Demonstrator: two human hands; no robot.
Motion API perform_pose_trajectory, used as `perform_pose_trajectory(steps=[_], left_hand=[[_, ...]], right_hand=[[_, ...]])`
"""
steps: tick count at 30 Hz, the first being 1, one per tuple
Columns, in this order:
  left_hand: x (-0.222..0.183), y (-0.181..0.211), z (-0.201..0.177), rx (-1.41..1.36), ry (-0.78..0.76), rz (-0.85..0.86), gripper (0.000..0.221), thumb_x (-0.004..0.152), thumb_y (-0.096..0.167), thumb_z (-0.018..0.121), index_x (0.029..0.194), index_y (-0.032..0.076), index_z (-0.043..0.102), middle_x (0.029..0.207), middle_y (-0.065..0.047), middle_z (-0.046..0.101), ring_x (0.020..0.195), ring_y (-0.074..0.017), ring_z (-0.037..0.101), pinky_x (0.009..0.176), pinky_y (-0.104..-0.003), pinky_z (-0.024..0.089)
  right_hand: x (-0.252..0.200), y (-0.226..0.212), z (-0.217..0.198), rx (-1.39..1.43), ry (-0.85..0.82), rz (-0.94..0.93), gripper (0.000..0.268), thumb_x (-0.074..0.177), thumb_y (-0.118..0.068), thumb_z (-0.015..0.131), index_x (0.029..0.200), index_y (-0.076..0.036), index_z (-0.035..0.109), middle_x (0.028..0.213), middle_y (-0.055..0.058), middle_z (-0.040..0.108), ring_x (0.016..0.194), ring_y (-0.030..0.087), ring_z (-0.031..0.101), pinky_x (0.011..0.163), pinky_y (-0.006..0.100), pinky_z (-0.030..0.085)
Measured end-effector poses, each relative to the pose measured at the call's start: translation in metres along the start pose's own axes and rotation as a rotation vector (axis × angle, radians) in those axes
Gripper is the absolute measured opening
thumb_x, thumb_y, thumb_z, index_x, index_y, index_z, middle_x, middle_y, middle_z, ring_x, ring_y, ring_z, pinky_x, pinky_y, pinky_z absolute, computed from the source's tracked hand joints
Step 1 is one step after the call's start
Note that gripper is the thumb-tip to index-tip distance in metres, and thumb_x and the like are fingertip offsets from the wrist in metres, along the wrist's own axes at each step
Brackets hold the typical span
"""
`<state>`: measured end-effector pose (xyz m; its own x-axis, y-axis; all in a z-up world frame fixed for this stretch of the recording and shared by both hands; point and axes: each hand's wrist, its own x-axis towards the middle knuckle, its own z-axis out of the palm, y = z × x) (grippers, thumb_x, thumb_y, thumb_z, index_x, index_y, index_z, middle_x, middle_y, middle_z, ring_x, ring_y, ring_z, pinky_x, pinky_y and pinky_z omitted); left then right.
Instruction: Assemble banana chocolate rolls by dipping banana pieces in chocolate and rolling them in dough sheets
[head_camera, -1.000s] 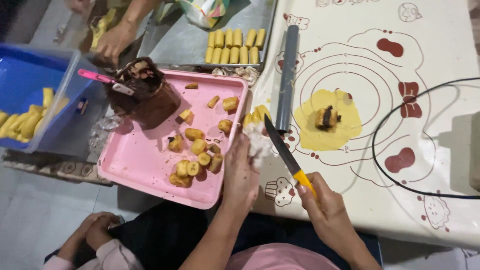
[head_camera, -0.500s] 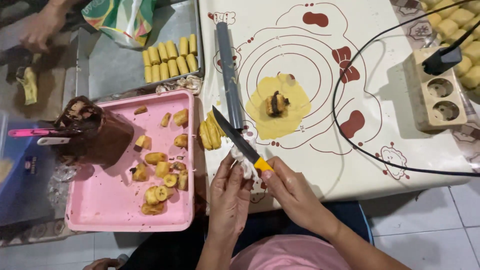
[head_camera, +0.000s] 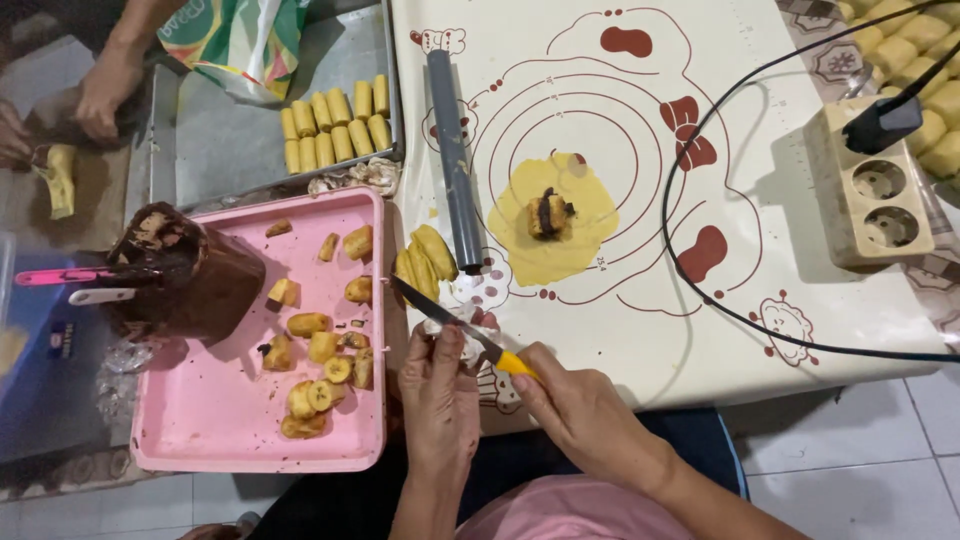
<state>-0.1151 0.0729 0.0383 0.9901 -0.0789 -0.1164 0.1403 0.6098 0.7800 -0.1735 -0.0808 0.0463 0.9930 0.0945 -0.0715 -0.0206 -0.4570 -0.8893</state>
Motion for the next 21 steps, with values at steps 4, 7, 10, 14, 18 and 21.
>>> perform_pose_trajectory(steps=[4, 7, 10, 14, 18, 21], left_hand=[[0.004, 0.001, -0.011, -0.006, 0.087, -0.016, 0.020, 0.094, 0.010, 0.070, 0.113, 0.005, 0.066, 0.101, -0.007, 0.074, 0.095, -0.0199, 0.072, 0.092, -0.036, 0.056], [0.019, 0.009, -0.022, 0.007, 0.110, 0.081, 0.022, 0.099, 0.012, 0.065, 0.119, 0.004, 0.065, 0.107, -0.007, 0.072, 0.095, -0.0170, 0.070, 0.091, -0.034, 0.056], [0.024, 0.010, -0.021, 0.181, 0.114, 0.170, 0.020, 0.106, 0.013, 0.054, 0.119, 0.000, 0.062, 0.102, -0.008, 0.068, 0.084, -0.0142, 0.065, 0.077, -0.030, 0.058], [0.024, -0.009, -0.019, 0.588, 0.206, 0.203, 0.031, 0.108, 0.026, 0.048, 0.099, 0.002, 0.064, 0.081, 0.002, 0.054, 0.071, -0.0061, 0.044, 0.063, -0.023, 0.041], [0.018, -0.009, -0.006, 0.531, 0.150, 0.118, 0.036, 0.109, 0.034, 0.043, 0.093, 0.006, 0.057, 0.079, 0.003, 0.046, 0.071, -0.0058, 0.040, 0.065, -0.025, 0.037], [0.006, -0.010, -0.003, 0.291, 0.176, -0.215, 0.057, 0.102, 0.038, 0.049, 0.140, -0.004, 0.054, 0.078, 0.002, 0.047, 0.057, -0.0027, 0.033, 0.049, -0.019, 0.028]], right_hand=[[-0.009, 0.006, 0.000, -0.064, 0.041, -0.008, 0.013, 0.100, -0.026, 0.055, 0.106, -0.015, 0.055, 0.058, 0.005, 0.068, 0.047, 0.030, 0.068, 0.048, 0.043, 0.047], [-0.018, 0.019, 0.000, -0.079, 0.016, 0.090, 0.015, 0.100, -0.028, 0.054, 0.109, -0.017, 0.057, 0.054, 0.003, 0.064, 0.044, 0.024, 0.062, 0.047, 0.041, 0.045], [-0.021, 0.030, -0.005, -0.015, 0.057, 0.245, 0.026, 0.101, -0.032, 0.048, 0.119, -0.015, 0.057, 0.053, 0.001, 0.058, 0.044, 0.018, 0.054, 0.047, 0.038, 0.041], [-0.015, 0.032, -0.008, 0.196, 0.193, 0.320, 0.039, 0.103, -0.035, 0.040, 0.124, -0.006, 0.056, 0.059, 0.003, 0.059, 0.051, 0.015, 0.054, 0.050, 0.032, 0.044], [-0.005, 0.021, 0.006, 0.192, 0.167, 0.294, 0.037, 0.102, -0.035, 0.041, 0.121, -0.008, 0.059, 0.059, 0.002, 0.062, 0.051, 0.014, 0.055, 0.051, 0.031, 0.043], [0.009, 0.016, 0.013, 0.310, 0.164, 0.213, 0.034, 0.103, -0.029, 0.045, 0.121, -0.005, 0.059, 0.067, 0.002, 0.061, 0.056, 0.011, 0.053, 0.053, 0.027, 0.045]])
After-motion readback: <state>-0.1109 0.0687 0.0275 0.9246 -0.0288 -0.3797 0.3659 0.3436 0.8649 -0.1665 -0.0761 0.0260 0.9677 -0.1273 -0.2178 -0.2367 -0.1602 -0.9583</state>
